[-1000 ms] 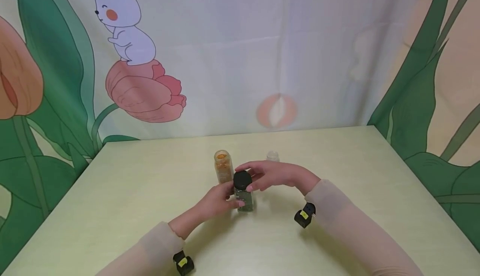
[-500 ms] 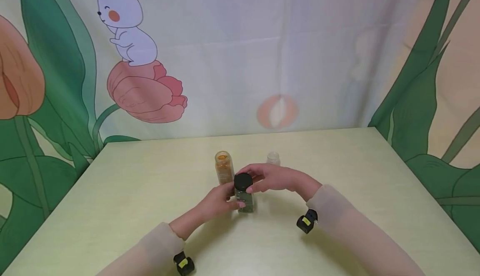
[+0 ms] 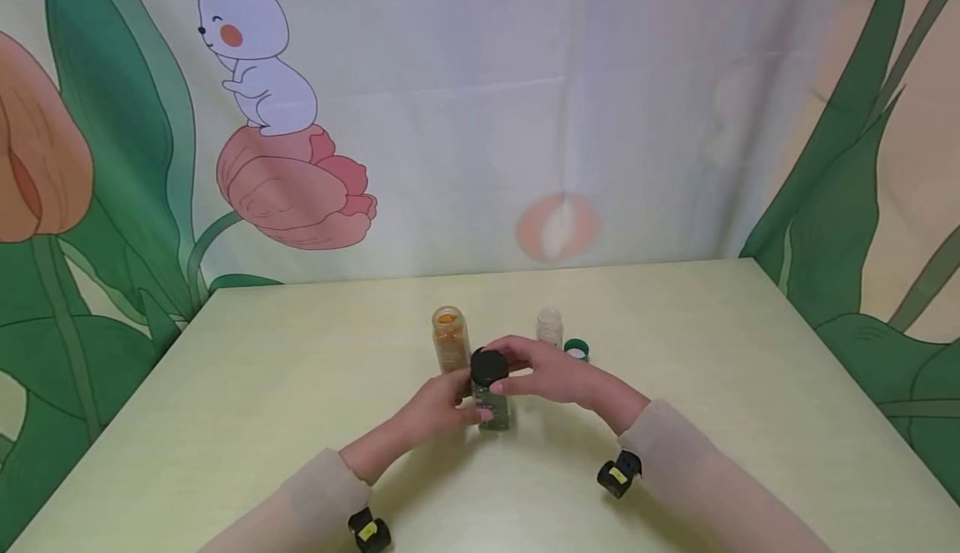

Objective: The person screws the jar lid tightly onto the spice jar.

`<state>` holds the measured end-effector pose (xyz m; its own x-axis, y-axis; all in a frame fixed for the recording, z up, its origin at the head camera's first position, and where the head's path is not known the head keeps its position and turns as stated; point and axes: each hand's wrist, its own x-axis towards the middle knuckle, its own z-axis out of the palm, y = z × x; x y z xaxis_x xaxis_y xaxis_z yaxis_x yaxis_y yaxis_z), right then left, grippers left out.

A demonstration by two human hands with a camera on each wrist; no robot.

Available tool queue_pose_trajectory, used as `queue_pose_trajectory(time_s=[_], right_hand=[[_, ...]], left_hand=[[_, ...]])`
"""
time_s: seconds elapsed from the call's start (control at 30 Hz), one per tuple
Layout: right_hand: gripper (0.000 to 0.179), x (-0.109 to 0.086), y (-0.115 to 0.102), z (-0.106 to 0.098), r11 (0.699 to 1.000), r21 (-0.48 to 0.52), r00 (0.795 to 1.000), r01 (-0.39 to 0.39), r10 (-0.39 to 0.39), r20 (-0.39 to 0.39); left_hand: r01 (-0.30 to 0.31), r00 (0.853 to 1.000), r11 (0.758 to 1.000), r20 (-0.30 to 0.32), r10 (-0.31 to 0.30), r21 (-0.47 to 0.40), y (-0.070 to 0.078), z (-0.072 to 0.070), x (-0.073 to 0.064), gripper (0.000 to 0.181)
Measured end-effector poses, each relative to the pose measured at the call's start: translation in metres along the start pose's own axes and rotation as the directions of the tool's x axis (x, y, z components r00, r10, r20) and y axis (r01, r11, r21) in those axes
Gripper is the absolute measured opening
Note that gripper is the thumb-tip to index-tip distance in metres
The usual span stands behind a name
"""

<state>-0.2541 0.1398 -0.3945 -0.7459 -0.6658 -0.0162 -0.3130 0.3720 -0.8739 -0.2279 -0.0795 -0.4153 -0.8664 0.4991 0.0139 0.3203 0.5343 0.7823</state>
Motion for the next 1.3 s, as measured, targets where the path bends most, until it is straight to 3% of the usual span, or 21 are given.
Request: queue_pose_trajectory(time_s=[0.43, 0.97, 1.13, 1.3], right_hand=[[0.048, -0.007, -0.004, 0.015, 0.999, 0.003, 0.991, -0.032, 0.032, -0.132], [0.046, -0.006, -0.005, 0.021, 0.999, -0.025, 0.984, -0.042, 0.037, -0.177], [0.053, -0.004, -0.005, 0.017, 0.998, 0.004, 0.988, -0.055, 0.055, -0.143], [0.069, -0.002, -0.008, 0.004, 0.993, 0.027, 0.993, -0.111, 0.111, -0.027]], left_hand=[[0.015, 1.0, 1.0, 0.005, -0.015, 0.013, 0.001, 0.003, -0.002, 0.048], [0.009, 1.0, 1.0, 0.004, -0.009, 0.024, 0.003, 0.0, -0.003, 0.05], [0.004, 1.0, 1.0, 0.002, -0.004, 0.028, 0.002, 0.0, -0.002, 0.05], [-0.003, 1.0, 1.0, -0.001, 0.003, 0.022, 0.001, 0.0, -0.002, 0.049]])
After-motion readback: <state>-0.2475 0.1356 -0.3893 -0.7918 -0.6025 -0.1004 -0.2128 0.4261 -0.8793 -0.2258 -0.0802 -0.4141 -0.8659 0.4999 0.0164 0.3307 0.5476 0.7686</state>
